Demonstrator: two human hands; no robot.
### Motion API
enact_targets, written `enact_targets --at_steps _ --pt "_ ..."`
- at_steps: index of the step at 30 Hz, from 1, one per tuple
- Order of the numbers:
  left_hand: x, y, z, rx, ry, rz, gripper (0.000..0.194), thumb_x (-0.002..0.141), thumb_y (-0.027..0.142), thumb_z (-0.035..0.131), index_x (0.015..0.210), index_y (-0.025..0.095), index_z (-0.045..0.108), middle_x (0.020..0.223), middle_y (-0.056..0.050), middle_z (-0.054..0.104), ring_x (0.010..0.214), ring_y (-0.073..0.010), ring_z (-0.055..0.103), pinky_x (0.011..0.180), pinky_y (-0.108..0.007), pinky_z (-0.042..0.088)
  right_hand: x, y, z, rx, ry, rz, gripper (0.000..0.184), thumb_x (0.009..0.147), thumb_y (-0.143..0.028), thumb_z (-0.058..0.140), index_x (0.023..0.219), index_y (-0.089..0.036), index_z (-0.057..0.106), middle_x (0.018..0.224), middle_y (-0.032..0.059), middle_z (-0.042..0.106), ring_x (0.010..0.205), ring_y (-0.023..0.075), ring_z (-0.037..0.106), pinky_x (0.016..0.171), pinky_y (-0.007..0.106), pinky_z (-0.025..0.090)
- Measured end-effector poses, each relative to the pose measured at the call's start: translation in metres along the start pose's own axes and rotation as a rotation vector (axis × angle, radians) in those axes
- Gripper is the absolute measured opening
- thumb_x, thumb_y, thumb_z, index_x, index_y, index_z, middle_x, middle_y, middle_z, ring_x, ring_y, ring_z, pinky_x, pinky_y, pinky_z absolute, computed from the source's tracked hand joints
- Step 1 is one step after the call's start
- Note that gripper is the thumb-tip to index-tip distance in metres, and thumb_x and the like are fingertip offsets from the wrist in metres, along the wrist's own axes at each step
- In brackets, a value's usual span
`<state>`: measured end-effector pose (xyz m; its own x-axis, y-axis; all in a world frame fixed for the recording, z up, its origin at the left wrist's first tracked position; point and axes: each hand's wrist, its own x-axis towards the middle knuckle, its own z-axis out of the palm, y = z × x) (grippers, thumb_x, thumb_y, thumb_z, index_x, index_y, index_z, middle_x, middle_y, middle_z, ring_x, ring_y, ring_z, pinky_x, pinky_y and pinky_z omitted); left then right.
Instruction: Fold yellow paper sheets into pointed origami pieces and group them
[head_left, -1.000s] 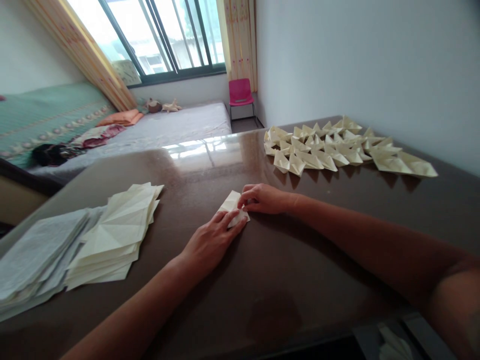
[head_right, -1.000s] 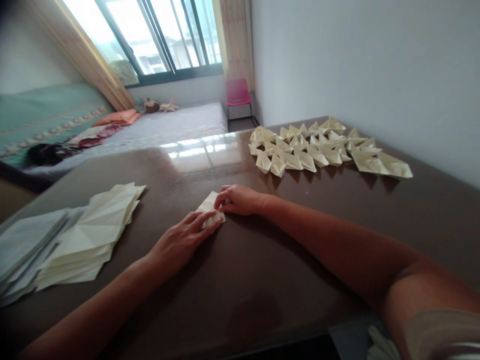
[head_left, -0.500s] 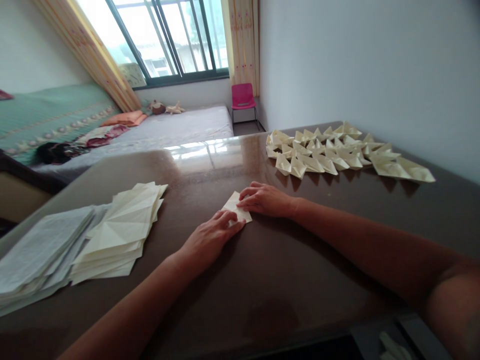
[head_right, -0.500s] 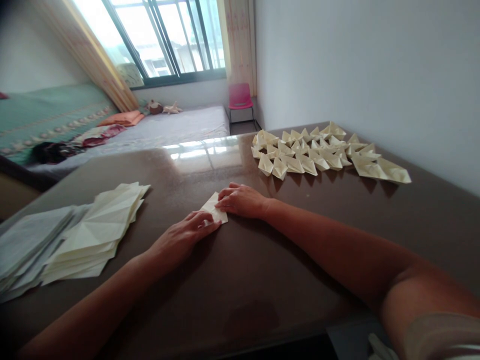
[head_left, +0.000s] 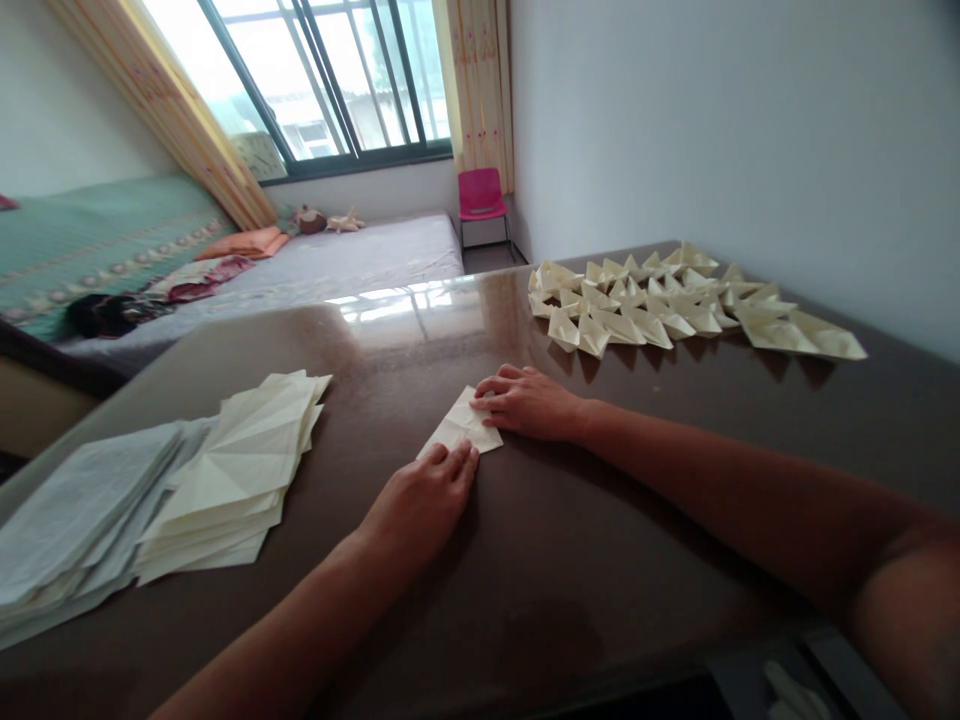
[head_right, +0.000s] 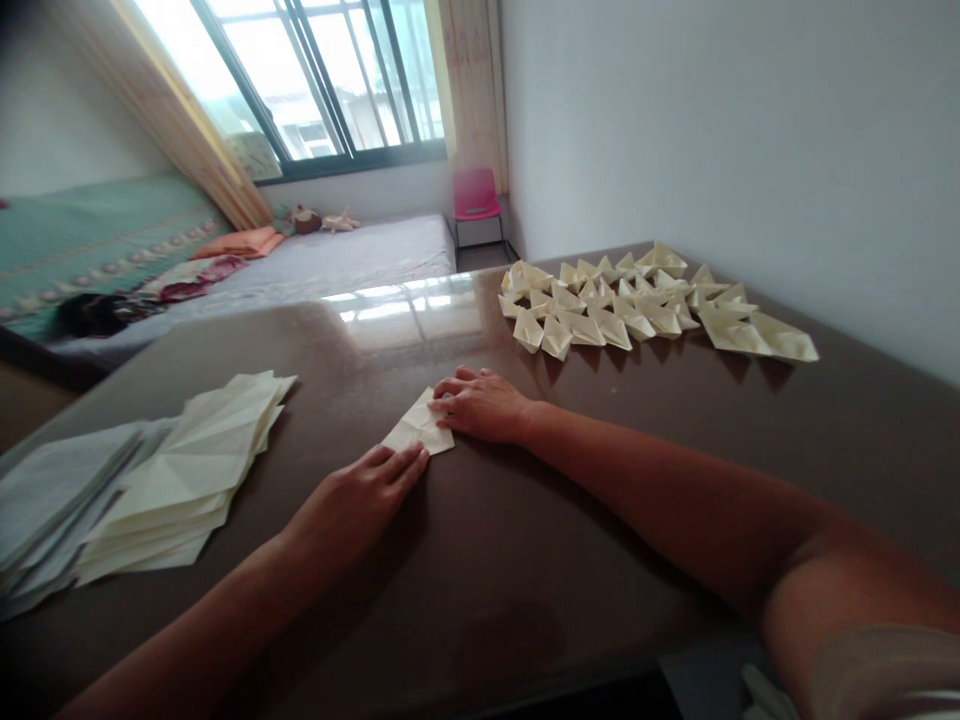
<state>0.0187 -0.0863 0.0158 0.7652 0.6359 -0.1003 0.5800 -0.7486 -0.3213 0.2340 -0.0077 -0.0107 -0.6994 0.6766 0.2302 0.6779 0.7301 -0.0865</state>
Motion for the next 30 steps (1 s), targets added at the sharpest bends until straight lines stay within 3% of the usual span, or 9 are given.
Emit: enact_targets --at_steps 4,10,15,20,23,26,30 --pt "-0.002 -0.010 0.002 -0.111 0.061 0.028 0.046 0.086 0.007 0.047 0.131 0.010 0.053 0.133 -0.011 0.056 0.100 -0.0218 0.057 0.090 -0.033 0.050 0.001 -0.004 0.003 -0.052 -0.012 0.072 0.043 0.095 -0.045 0.039 0.133 -0.029 0.051 0.134 0.0061 0.053 0.116 0.0253 0.043 0.089 0.039 0.038" --pt "-0.002 -0.031 0.014 -0.420 0.182 -0.008 0.036 0.092 0.019 0.040 0.118 0.030 0.063 0.130 0.001 0.059 0.095 -0.0175 0.057 0.086 -0.032 0.048 0.006 -0.004 0.011 0.017 0.065 0.260 0.048 0.093 -0.047 0.043 0.135 -0.022 0.047 0.136 0.0115 0.050 0.121 0.0278 0.040 0.092 0.045 0.036" --pt "0.000 -0.040 0.025 -0.638 0.257 -0.015 0.033 0.095 0.024 0.039 0.113 0.032 0.066 0.124 0.000 0.061 0.102 -0.0149 0.058 0.094 -0.032 0.043 0.006 -0.006 0.013 0.129 0.099 0.301 0.040 0.088 -0.048 0.052 0.115 -0.019 0.058 0.126 0.0125 0.057 0.118 0.0279 0.043 0.090 0.046 0.038" --pt "0.002 -0.041 0.033 -0.718 0.312 -0.044 0.030 0.095 0.027 0.042 0.110 0.029 0.068 0.119 -0.001 0.064 0.101 -0.0150 0.057 0.092 -0.031 0.043 0.010 -0.006 0.013 0.263 0.096 0.380 0.037 0.076 -0.044 0.068 0.102 -0.019 0.060 0.120 0.0107 0.060 0.114 0.0288 0.047 0.089 0.047 0.040" --pt "0.001 -0.042 0.036 -0.730 0.333 -0.069 0.026 0.093 0.029 0.048 0.108 0.027 0.069 0.115 -0.002 0.065 0.101 -0.0153 0.056 0.092 -0.030 0.043 0.010 -0.005 0.012 0.475 0.105 0.394 0.033 0.074 -0.035 0.070 0.100 -0.018 0.059 0.108 0.0086 0.064 0.102 0.0235 0.055 0.085 0.039 0.044" --pt "0.000 -0.043 0.036 -0.703 0.335 -0.089 0.025 0.091 0.033 0.051 0.108 0.028 0.069 0.114 -0.001 0.065 0.100 -0.0154 0.055 0.091 -0.030 0.044 0.009 -0.007 0.009 0.707 0.093 0.358 0.041 0.079 -0.030 0.064 0.116 -0.018 0.051 0.085 0.0011 0.065 0.074 0.0141 0.059 0.069 0.027 0.046" --pt "-0.002 -0.046 0.035 -0.615 0.341 -0.101 0.027 0.093 0.033 0.047 0.111 0.030 0.067 0.116 -0.001 0.064 0.100 -0.0169 0.053 0.089 -0.031 0.046 0.007 -0.012 0.003 0.708 0.095 0.316 0.056 0.082 -0.025 0.058 0.135 -0.021 0.040 0.062 -0.0084 0.056 0.054 0.0092 0.051 0.059 0.023 0.042"
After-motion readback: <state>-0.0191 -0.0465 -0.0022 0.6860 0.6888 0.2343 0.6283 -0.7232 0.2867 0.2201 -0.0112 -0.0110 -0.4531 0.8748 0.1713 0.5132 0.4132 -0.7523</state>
